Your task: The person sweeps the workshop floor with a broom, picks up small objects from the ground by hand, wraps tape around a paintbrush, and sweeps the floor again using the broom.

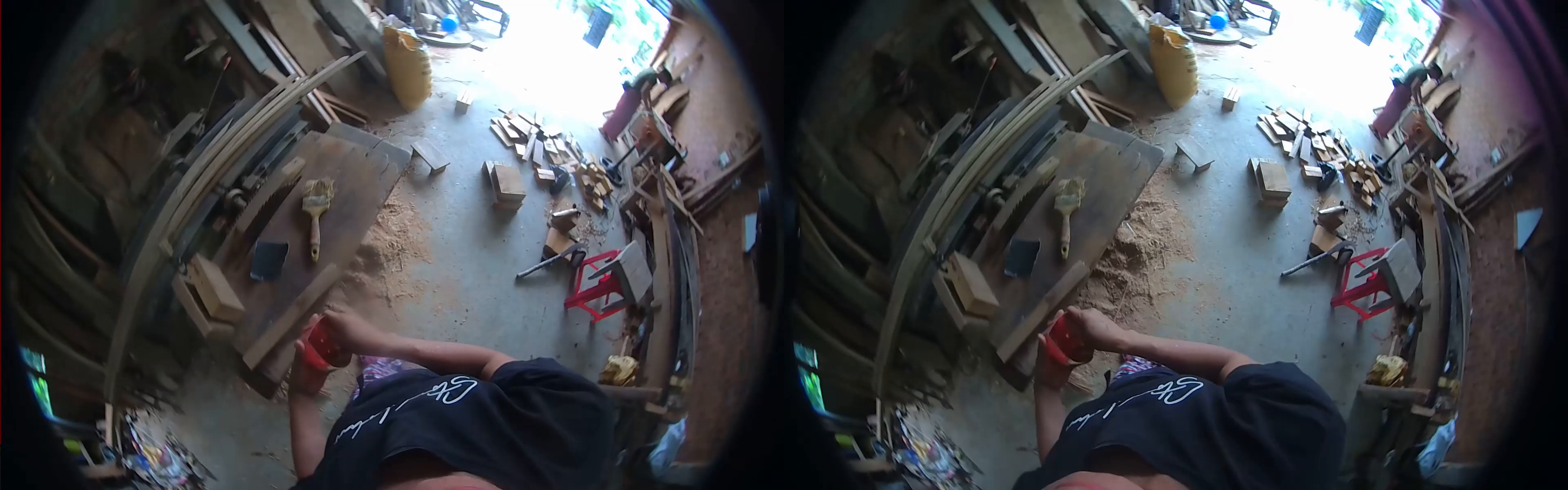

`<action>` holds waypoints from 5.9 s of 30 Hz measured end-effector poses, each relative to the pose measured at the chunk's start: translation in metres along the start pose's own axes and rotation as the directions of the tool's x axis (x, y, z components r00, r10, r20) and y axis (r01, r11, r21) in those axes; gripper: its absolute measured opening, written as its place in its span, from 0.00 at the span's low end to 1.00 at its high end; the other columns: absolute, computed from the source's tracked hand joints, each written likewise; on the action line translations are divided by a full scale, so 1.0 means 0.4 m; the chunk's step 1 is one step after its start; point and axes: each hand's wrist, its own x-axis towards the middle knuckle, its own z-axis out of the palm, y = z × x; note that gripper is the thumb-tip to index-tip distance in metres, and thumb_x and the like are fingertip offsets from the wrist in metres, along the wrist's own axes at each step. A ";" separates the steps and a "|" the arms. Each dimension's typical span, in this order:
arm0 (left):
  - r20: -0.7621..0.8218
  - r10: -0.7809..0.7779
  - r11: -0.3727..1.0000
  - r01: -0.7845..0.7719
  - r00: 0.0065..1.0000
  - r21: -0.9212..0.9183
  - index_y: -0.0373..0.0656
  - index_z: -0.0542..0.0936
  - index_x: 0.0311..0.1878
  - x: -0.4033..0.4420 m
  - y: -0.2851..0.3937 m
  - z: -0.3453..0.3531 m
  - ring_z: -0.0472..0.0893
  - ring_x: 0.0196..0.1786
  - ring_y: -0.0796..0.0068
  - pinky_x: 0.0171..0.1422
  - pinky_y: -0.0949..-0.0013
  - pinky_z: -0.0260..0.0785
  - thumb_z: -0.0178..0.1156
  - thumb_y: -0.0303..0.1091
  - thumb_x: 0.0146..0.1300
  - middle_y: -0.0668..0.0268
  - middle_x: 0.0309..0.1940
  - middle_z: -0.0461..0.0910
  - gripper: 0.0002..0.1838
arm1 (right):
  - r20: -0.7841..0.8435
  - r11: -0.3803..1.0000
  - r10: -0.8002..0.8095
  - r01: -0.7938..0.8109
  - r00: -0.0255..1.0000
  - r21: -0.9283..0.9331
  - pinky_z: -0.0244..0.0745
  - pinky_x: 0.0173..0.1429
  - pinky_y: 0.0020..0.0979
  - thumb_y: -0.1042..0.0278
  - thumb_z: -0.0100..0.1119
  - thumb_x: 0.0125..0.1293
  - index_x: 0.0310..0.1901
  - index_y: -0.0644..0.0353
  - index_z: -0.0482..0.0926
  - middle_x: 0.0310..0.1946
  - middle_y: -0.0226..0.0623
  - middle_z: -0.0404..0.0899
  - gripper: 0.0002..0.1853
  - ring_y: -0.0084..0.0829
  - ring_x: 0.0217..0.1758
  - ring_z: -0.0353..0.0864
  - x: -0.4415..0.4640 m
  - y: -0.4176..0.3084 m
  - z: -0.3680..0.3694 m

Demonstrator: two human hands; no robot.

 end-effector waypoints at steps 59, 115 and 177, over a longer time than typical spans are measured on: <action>-0.435 0.464 0.748 -0.604 0.772 -0.276 0.52 0.68 0.61 0.382 0.086 0.122 0.72 0.58 0.65 0.49 0.50 0.73 0.45 0.62 0.64 0.66 0.57 0.70 0.30 | -0.084 0.658 -0.495 0.436 0.865 0.614 0.65 0.53 0.33 0.73 0.40 0.62 0.48 0.66 0.66 0.44 0.42 0.70 0.13 0.31 0.46 0.70 0.500 0.002 -0.274; -0.847 0.352 0.876 -0.459 0.397 0.149 0.40 0.66 0.59 0.384 -0.035 0.156 0.82 0.43 0.64 0.43 0.66 0.77 0.43 0.44 0.71 0.60 0.39 0.80 0.21 | 0.375 0.916 -0.327 0.193 0.867 0.351 0.74 0.29 0.33 0.68 0.52 0.63 0.54 0.64 0.67 0.32 0.45 0.79 0.18 0.35 0.27 0.82 0.579 0.117 -0.181; -0.859 0.429 0.903 0.153 -0.278 0.401 0.39 0.74 0.46 0.009 -0.426 -0.091 0.78 0.28 0.71 0.33 0.68 0.71 0.62 0.33 0.57 0.60 0.33 0.78 0.14 | 0.544 0.554 -0.661 0.825 0.517 -0.112 0.57 0.57 0.48 0.62 0.57 0.55 0.55 0.64 0.68 0.47 0.43 0.67 0.26 0.43 0.53 0.64 0.347 0.213 -0.130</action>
